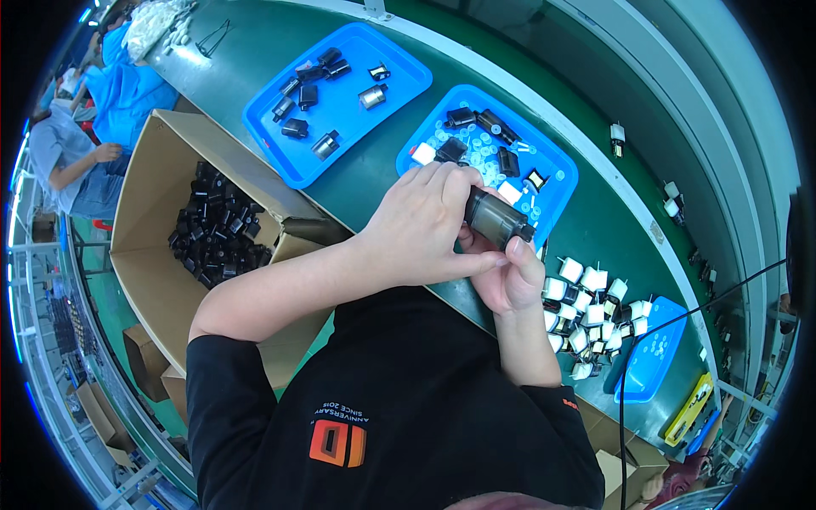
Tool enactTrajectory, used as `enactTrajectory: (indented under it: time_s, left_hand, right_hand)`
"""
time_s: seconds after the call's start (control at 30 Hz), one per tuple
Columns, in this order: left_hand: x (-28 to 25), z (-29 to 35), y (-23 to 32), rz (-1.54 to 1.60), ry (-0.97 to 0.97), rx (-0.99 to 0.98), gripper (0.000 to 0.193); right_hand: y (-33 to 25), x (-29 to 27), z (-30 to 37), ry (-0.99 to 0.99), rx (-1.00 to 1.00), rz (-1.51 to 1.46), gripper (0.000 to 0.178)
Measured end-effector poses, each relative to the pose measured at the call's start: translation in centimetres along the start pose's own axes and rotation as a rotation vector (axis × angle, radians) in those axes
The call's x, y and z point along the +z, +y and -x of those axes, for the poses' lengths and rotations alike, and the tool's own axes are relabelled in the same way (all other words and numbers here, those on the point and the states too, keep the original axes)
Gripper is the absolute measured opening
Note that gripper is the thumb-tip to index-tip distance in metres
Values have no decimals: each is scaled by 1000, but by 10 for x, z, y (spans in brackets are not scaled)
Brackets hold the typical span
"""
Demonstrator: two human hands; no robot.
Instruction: The person assembles electronic components by hand, inserting a white connector piece into a black casing on a factory production line.
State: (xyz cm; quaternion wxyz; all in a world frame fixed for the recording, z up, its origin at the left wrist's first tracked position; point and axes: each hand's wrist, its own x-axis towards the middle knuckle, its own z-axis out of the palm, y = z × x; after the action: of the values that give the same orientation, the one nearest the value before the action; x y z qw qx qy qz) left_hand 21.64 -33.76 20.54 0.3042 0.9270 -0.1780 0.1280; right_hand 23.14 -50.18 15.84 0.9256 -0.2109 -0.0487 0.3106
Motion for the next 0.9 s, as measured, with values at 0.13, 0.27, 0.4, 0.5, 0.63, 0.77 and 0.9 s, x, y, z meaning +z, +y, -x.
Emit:
enactTrajectory:
  time_s: [0.13, 0.27, 0.4, 0.5, 0.63, 0.77, 0.9]
  left_hand:
    - [6, 1, -6, 42, -15, 0, 70]
    - [-6, 10, -8, 30, -50, 66, 67]
    - [-14, 4, -9, 33, -84, 45, 74]
    - [-37, -4, -11, -14, -101, -49, 108]
    - [-89, 22, -34, 112, 194, -199, 72]
    - [-127, 143, -150, -4, 658, -351, 9]
    - [-82, 195, -210, 46, 848, -539, 25]
  right_hand:
    - [15, -17, 1, -35, -96, 52, 69]
    - [19, -11, 0, -128, -43, 48, 64]
    - [-1, 3, -15, -144, -19, 196, 58]
    - [-65, -16, -54, -105, -88, 554, 61]
    - [-232, -136, -98, 492, -562, 1876, 39]
    - [-312, -240, -87, 1030, -511, 2200, 31]
    - [-286, -253, -89, 1366, -479, 2249, 29]
